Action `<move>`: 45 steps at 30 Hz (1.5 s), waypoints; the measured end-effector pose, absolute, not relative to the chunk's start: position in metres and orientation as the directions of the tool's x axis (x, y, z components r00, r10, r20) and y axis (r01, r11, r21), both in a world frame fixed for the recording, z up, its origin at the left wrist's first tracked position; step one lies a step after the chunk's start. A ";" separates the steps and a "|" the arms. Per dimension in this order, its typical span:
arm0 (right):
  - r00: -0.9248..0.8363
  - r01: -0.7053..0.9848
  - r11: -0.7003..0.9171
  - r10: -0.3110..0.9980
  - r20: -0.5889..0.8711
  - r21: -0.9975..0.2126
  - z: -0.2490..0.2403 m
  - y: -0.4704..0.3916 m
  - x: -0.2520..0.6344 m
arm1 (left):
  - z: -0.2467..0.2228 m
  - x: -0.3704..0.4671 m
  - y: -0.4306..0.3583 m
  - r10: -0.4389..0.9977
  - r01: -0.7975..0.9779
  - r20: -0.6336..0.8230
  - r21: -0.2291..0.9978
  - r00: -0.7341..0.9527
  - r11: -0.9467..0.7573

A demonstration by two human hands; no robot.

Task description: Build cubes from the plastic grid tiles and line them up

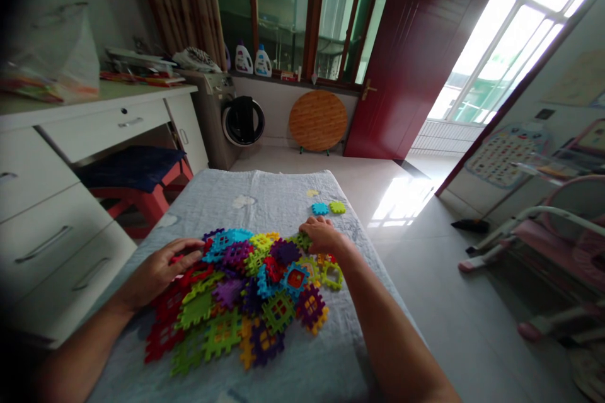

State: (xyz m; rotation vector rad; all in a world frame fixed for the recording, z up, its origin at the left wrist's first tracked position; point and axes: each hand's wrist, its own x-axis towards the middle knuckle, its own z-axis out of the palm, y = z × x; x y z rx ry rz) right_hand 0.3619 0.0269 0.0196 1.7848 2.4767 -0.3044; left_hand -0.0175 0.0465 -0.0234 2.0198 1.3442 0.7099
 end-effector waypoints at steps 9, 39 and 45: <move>-0.349 0.937 0.343 0.921 -0.174 -0.067 0.018 0.035 0.363 | -0.023 -0.018 0.046 0.940 0.599 0.100 0.748 0.325 -0.287; -0.235 0.971 0.238 0.943 -0.234 -0.018 0.021 0.136 0.379 | -0.024 -0.018 0.048 0.937 0.622 0.083 0.727 0.340 -0.291; -0.243 0.969 0.246 0.952 -0.184 -0.006 0.011 0.135 0.372 | -0.025 -0.020 0.048 0.935 0.634 0.124 0.705 0.333 -0.319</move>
